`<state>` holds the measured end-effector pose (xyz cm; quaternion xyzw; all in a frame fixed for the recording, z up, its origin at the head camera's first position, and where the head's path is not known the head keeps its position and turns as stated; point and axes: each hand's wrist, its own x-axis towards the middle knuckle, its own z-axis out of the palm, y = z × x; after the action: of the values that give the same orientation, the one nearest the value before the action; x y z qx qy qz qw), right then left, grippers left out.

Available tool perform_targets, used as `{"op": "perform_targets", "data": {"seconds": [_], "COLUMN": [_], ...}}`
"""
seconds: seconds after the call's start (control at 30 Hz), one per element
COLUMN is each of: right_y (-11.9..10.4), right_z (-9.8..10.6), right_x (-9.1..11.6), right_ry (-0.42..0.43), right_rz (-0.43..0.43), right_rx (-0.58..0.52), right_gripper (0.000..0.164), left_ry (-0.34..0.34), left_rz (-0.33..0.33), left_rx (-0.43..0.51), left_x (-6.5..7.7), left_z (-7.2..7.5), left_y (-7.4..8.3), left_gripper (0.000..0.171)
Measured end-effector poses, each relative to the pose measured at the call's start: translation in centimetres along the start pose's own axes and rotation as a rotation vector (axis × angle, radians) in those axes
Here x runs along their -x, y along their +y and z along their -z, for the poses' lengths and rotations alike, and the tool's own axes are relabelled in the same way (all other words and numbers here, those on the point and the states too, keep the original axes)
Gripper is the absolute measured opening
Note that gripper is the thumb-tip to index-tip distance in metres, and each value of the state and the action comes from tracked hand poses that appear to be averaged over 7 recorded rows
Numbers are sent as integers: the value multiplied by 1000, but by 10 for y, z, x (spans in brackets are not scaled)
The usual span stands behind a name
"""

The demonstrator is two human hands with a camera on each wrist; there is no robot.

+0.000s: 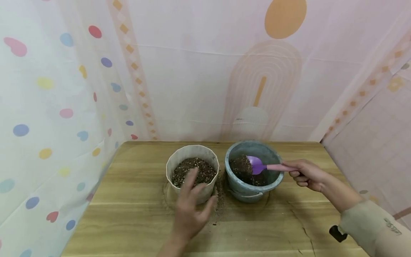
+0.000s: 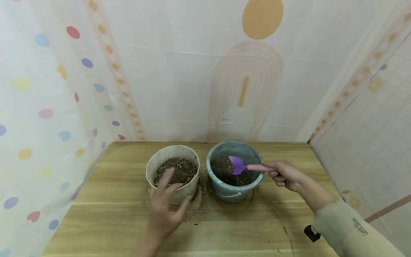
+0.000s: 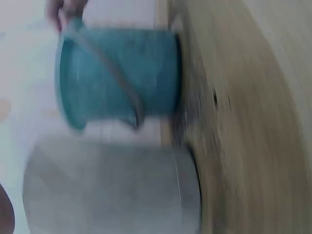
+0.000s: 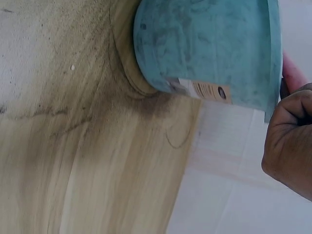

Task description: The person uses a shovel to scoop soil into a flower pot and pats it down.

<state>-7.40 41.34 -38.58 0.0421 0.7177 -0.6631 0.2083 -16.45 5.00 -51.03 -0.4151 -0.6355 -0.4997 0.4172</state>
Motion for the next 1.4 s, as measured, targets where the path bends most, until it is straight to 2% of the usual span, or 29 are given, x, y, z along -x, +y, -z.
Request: {"op": "perform_targets", "data": {"seconds": [0.03, 0.1, 0.2, 0.27, 0.37, 0.47, 0.6, 0.7, 0.77, 0.83, 0.9, 0.97, 1.03, 1.1, 1.13, 1.2, 1.3, 1.37, 1.4], "right_y": [-1, -3, -11, -20, -35, -49, -59, -60, -58, -54, -49, -43, -38, -37, -38, -43, -56, -66, -71], "right_z": [1, 4, 5, 4, -2, -13, -37, -57, -70, -82, -93, -101, -105, -105, -104, -98, -83, -71, -64], "right_x": [1, 4, 7, 7, 3, -6, -29, -49, -60, -68, -72, -72, -69, -63, -60, -49, -26, -7, 2], "right_ry": [-6, -16, -30, -40, -68, -49, 56, 175, 248, 307, 321, 345, 407, 484, 516, 548, 576, 623, 645], "right_rz": [9, 20, 27, 21, 7, 12, 34, 43, 65, 118, 244, 438, 658, 821, 862, 869, 754, 626, 563], "right_rx": [-9, -21, -21, -14, -15, 2, 63, 137, 239, 407, 637, 884, 1070, 1129, 1124, 1058, 963, 993, 1021], "right_gripper": [46, 46, 46, 46, 45, 44, 40, 34, 30, 28, 27, 25, 22, 22, 24, 26, 25, 22, 22], "left_ry": [23, 9, -83, -145, -188, -215, -253, -280, -296, -304, -305, -299, -286, -247, -216, -147, -50, -59, -96], "left_rz": [26, 155, 354, 442, 475, 501, 547, 578, 592, 600, 605, 599, 574, 509, 458, 343, 156, 80, 70], "left_rx": [-31, -89, -168, -183, -170, -153, -140, -128, -118, -107, -93, -90, -101, -117, -121, -122, -68, -14, 13], "left_x": [3, 10, 22, 27, 32, 33, 32, 31, 30, 29, 28, 27, 24, 21, 18, 12, 5, 3, 4], "left_z": [8, 23, 41, 46, 47, 42, 35, 30, 28, 26, 25, 24, 24, 21, 18, 12, -1, -12, -17], "left_y": [-7, -21, -40, -48, -55, -56, -54, -52, -52, -52, -51, -51, -49, -46, -44, -37, -18, 2, 13], "left_gripper": [44, 55, 65, 66, 61, 60, 60, 59, 58, 56, 54, 53, 56, 60, 63, 65, 54, 41, 36]}}
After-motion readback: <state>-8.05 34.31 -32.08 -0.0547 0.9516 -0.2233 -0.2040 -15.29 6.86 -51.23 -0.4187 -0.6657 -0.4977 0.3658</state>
